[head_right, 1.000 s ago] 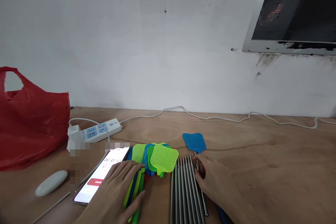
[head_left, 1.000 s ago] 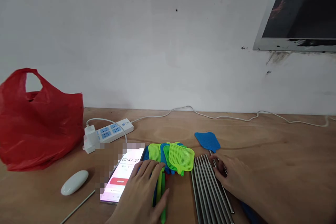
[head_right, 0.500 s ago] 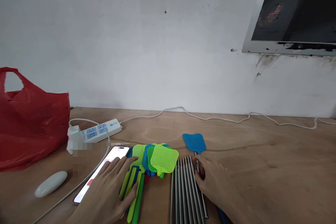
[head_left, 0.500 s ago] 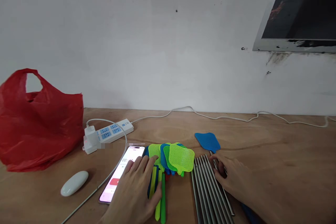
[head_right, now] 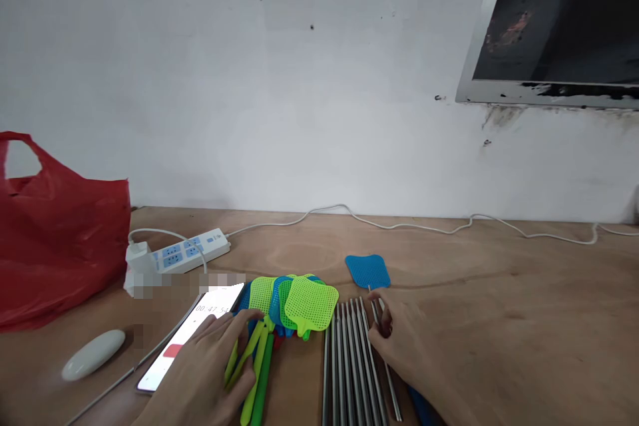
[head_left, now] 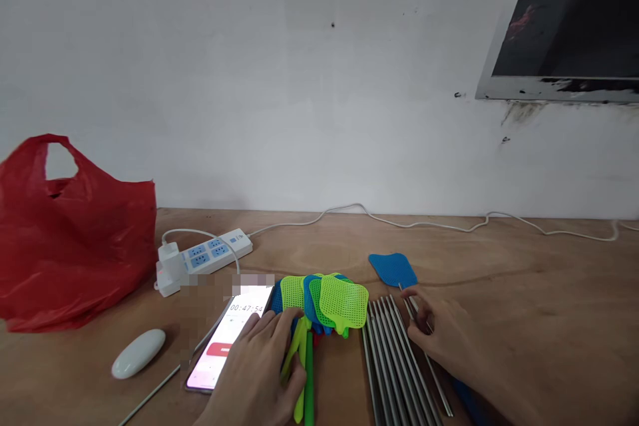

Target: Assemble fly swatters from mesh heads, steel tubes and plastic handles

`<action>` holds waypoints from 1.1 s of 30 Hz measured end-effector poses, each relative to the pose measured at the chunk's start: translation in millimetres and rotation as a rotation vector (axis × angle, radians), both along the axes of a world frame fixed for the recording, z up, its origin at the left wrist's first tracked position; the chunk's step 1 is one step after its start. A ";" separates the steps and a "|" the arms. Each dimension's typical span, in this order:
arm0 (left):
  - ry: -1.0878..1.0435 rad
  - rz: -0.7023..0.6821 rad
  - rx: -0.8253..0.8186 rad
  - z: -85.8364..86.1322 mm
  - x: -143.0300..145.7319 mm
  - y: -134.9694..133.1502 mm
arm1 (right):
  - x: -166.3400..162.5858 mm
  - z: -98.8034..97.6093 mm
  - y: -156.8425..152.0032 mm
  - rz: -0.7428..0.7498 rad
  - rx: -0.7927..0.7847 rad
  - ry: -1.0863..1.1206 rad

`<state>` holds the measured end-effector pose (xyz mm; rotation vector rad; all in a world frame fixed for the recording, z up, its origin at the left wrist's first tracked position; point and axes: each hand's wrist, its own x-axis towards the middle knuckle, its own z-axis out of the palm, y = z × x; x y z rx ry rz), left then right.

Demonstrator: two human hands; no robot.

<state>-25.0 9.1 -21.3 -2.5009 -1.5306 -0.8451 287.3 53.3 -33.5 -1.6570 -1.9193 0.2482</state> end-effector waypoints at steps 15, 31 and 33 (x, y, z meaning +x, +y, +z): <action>-0.404 -0.235 -0.372 30.0 11.2 -17.0 | -12.8 28.7 -11.9 0.037 -0.381 1.259; -0.332 -0.311 -0.319 37.7 21.7 -20.9 | -32.0 30.0 -25.5 0.170 -0.479 1.504; -0.320 -0.321 -0.323 35.6 20.1 -19.6 | -31.7 30.2 -26.1 0.182 -0.491 1.499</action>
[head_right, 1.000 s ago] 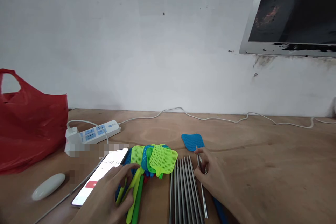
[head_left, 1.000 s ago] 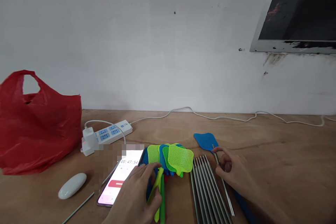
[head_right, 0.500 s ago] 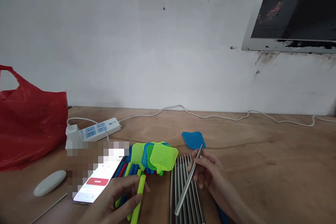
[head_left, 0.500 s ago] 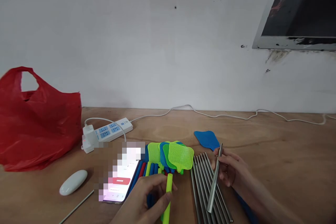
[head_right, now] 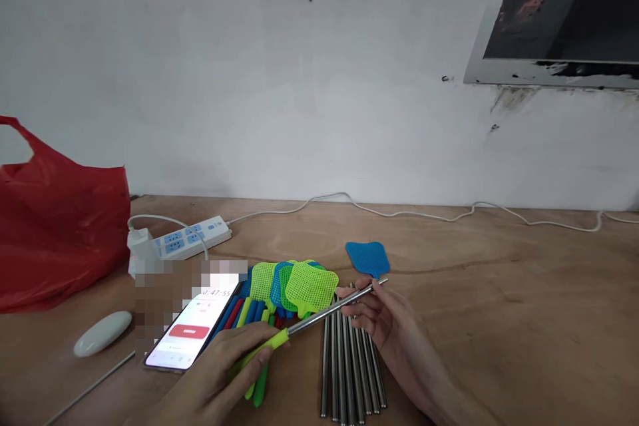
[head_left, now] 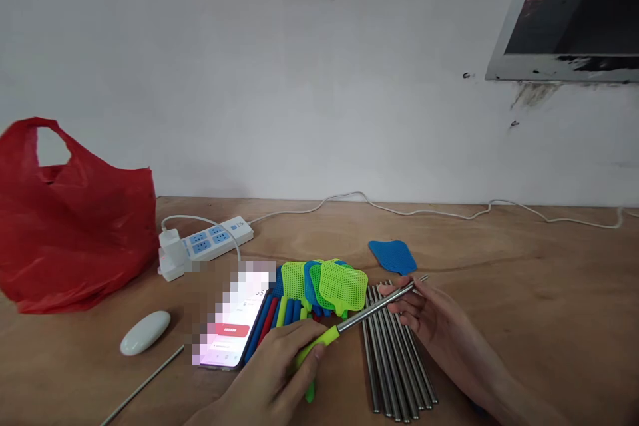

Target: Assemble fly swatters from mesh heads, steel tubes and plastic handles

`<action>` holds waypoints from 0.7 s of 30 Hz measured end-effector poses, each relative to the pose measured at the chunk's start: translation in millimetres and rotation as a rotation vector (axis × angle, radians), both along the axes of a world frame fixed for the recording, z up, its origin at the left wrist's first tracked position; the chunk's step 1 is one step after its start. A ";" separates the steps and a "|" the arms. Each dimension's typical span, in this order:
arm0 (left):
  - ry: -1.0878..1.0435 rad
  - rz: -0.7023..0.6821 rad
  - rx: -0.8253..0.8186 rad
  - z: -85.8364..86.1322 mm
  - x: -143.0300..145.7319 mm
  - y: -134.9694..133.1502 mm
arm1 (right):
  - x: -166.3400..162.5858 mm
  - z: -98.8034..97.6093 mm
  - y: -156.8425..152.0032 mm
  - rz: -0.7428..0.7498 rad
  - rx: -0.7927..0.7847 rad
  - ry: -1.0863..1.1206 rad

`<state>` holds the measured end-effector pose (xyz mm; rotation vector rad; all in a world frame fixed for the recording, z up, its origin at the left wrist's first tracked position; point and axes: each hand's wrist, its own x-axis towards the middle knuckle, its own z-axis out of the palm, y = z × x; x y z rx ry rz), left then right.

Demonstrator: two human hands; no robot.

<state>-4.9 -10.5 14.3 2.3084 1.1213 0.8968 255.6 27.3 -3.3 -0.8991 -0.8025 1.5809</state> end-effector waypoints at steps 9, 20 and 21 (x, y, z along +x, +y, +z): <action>0.088 -0.007 -0.055 -8.2 -2.6 1.7 | -7.1 3.9 -6.0 -0.033 0.030 -0.053; 0.133 0.013 -0.113 -10.5 -3.0 1.5 | -10.7 -4.8 -9.2 0.008 0.097 -0.250; 0.136 -0.002 -0.138 -10.4 -2.9 1.7 | -10.5 -5.4 -9.7 0.030 0.108 -0.278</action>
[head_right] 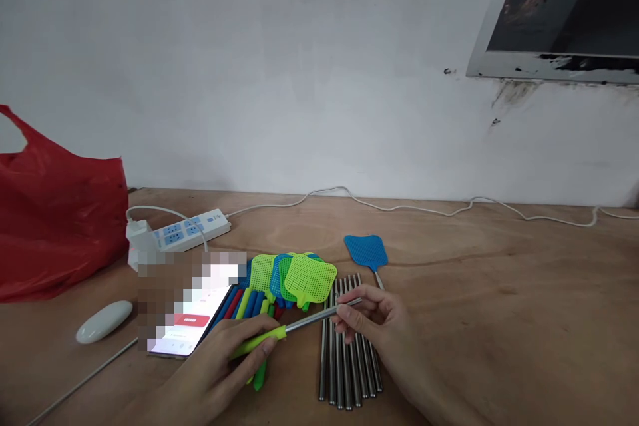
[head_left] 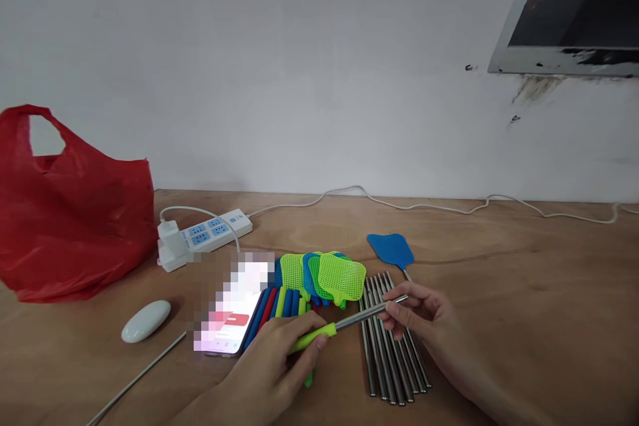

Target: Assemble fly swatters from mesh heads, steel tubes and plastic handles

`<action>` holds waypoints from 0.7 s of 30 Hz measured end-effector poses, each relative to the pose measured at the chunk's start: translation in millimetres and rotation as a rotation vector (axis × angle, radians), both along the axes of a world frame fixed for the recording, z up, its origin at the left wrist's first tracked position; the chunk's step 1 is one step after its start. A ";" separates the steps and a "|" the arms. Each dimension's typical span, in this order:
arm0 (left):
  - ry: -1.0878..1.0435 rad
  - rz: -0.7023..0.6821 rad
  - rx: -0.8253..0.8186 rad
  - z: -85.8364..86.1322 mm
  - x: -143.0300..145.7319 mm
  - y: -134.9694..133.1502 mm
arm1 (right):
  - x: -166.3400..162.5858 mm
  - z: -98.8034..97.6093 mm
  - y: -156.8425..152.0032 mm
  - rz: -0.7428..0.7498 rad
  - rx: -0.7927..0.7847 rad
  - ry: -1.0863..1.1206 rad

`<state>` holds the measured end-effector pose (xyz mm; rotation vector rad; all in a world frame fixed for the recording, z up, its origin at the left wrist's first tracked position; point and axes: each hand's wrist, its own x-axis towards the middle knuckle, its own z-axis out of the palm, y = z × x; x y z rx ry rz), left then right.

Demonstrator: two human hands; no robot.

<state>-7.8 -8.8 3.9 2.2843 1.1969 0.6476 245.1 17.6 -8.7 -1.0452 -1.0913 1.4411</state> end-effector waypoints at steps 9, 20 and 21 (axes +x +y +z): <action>0.064 -0.073 -0.135 -1.6 -0.6 1.4 | -3.0 -1.8 -5.5 0.170 0.094 -0.041; 0.136 -0.042 -0.242 -1.4 -0.9 -3.8 | -5.3 -6.0 -2.3 0.189 0.064 -0.050; 0.137 -0.044 -0.252 -1.9 -0.4 -3.9 | -5.1 -5.6 -2.8 0.201 0.065 -0.064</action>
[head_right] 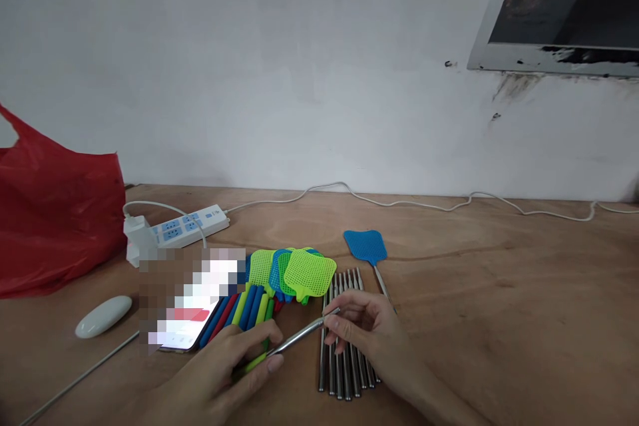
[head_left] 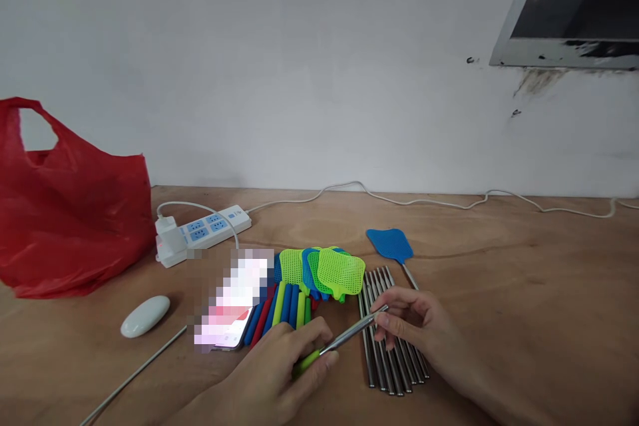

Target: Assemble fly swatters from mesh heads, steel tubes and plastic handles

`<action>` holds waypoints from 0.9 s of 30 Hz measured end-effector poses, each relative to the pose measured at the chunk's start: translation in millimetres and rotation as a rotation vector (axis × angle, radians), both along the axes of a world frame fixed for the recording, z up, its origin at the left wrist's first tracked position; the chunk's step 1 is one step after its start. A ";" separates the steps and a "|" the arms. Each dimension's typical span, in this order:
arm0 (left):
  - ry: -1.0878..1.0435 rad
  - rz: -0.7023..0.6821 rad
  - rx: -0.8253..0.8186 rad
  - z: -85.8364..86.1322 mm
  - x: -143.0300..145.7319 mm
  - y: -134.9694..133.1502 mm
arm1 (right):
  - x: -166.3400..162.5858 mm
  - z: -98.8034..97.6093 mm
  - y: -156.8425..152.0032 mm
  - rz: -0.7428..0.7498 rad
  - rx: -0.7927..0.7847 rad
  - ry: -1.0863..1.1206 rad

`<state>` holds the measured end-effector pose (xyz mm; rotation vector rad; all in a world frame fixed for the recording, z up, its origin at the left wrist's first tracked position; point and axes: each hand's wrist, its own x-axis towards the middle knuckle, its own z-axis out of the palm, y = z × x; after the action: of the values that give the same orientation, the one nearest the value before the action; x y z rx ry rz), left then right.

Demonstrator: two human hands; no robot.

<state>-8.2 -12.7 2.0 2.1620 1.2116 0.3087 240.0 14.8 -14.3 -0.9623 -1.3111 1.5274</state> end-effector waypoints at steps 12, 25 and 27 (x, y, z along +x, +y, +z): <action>-0.036 -0.076 -0.011 1.8 -3.3 0.9 | 10.0 -5.0 -0.4 -0.196 0.151 0.080; -0.052 0.014 -0.035 -5.6 -2.0 0.6 | 10.8 -10.8 11.4 -0.465 0.182 0.181; -0.054 0.022 -0.043 -6.0 -2.4 0.1 | 10.6 -9.2 10.9 -0.486 0.200 0.153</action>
<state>-10.6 -12.6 -4.0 2.0915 1.2021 0.3454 250.5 25.7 -23.5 -0.9314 -1.0058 1.0537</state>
